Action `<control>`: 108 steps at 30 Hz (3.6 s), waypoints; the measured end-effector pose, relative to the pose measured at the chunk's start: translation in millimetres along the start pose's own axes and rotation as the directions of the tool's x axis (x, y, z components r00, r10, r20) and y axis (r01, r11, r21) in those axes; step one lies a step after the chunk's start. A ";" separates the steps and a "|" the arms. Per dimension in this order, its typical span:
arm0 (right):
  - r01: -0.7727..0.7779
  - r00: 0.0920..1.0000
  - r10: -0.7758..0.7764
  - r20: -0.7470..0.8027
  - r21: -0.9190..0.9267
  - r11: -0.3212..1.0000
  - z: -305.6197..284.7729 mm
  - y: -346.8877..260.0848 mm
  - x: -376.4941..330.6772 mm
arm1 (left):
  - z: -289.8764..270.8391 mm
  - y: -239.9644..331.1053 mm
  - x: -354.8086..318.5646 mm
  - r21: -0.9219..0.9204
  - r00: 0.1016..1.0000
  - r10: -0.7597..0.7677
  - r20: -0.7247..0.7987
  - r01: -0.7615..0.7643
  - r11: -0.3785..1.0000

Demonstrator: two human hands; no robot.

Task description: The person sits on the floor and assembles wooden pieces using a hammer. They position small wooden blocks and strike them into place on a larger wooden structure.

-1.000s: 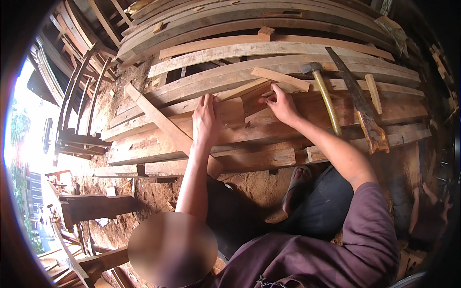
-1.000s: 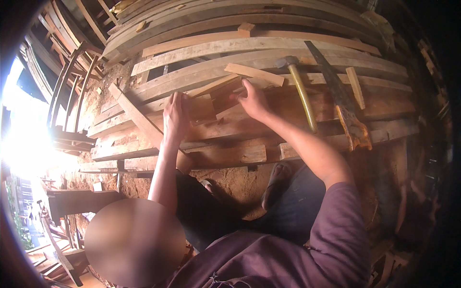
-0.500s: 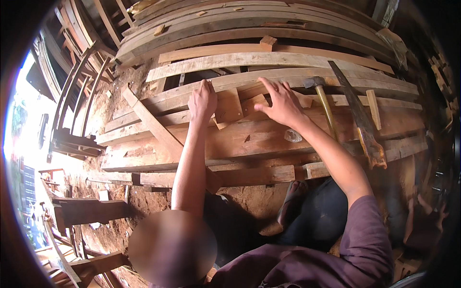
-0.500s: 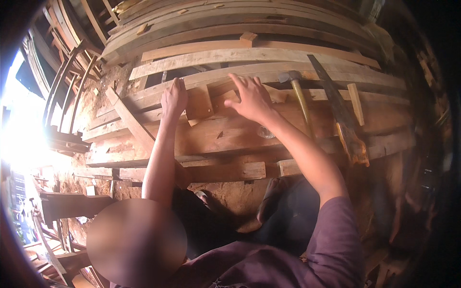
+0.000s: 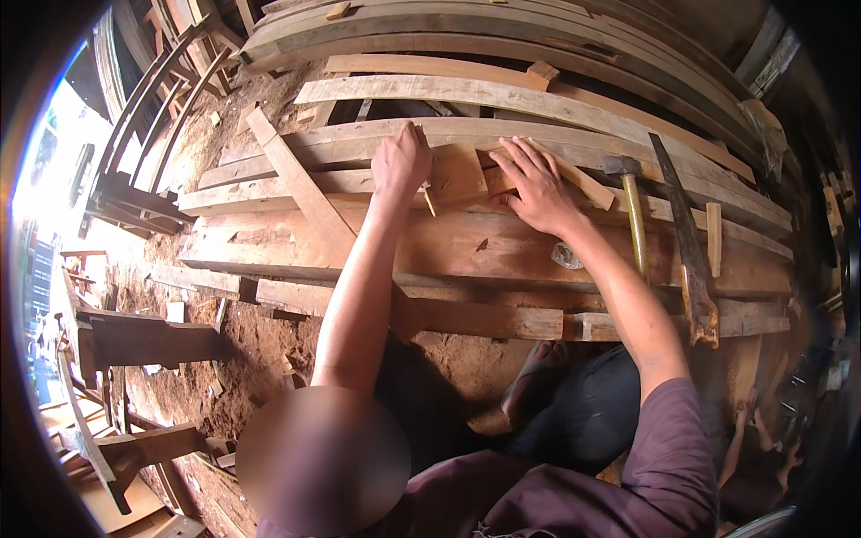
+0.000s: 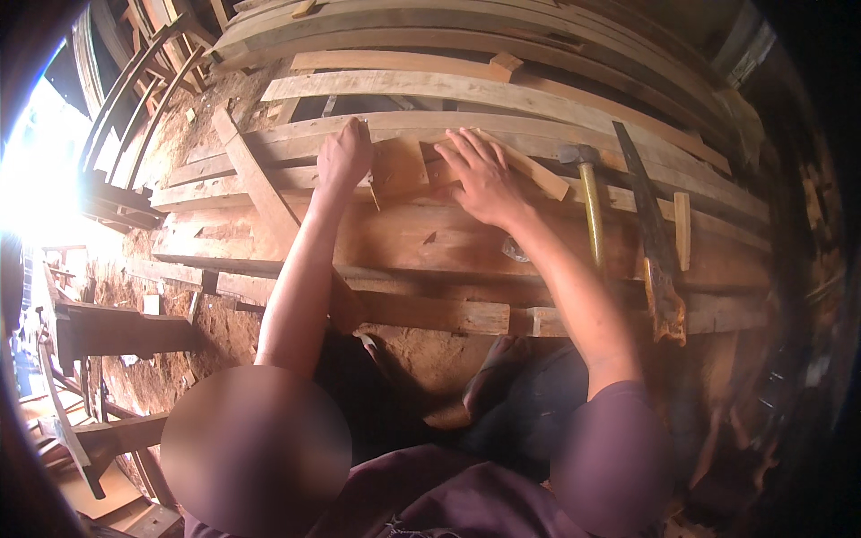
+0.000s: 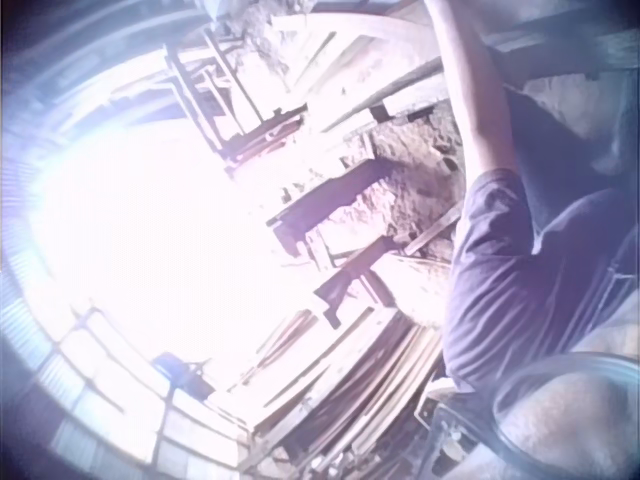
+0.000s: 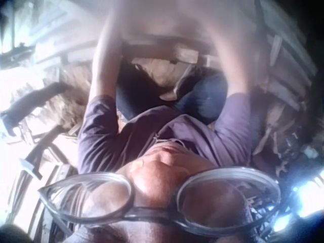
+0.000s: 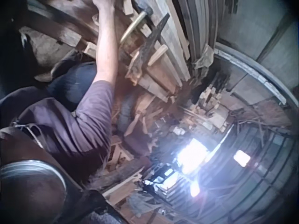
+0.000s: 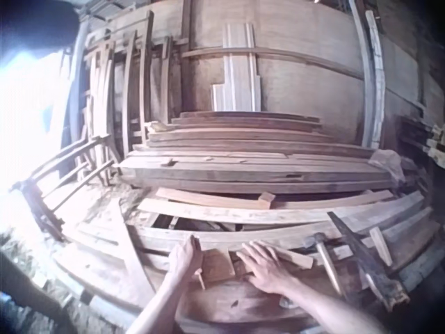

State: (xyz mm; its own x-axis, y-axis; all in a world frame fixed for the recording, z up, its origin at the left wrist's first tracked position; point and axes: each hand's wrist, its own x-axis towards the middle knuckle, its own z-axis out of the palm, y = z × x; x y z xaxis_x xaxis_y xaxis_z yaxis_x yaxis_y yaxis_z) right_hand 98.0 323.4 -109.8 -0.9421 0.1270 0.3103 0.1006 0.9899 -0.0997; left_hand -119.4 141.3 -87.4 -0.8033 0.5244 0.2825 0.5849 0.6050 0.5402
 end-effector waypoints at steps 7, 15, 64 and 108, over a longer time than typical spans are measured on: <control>-0.078 0.996 0.076 -0.038 -0.052 0.996 2.5 -14.7 7.5 | 6.3 -6.4 2.6 -0.232 0.966 0.241 -0.088 -0.256 0.939; -0.152 0.988 0.153 0.005 -0.078 0.985 -1.0 -33.9 30.0 | 9.6 -16.8 12.1 -0.354 0.990 0.133 -0.039 -0.138 0.925; -0.692 0.715 0.697 -0.058 0.086 0.717 -112.5 97.7 -155.1 | 3.2 -24.5 -3.6 -0.593 0.999 -0.040 0.030 0.050 0.804; -0.227 0.932 0.165 0.322 0.165 0.960 -18.2 15.0 70.6 | -8.2 6.5 -15.9 -0.447 0.994 -0.014 -0.104 -0.034 0.894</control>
State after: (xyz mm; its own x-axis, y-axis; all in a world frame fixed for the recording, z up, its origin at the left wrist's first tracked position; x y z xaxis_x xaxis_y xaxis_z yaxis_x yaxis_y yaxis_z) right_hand 38.8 348.3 -72.2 -0.9647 0.2613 -0.0317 0.2573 0.9110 -0.3224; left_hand -103.8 132.0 -81.9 -0.8189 0.4502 0.3559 0.4998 0.2548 0.8278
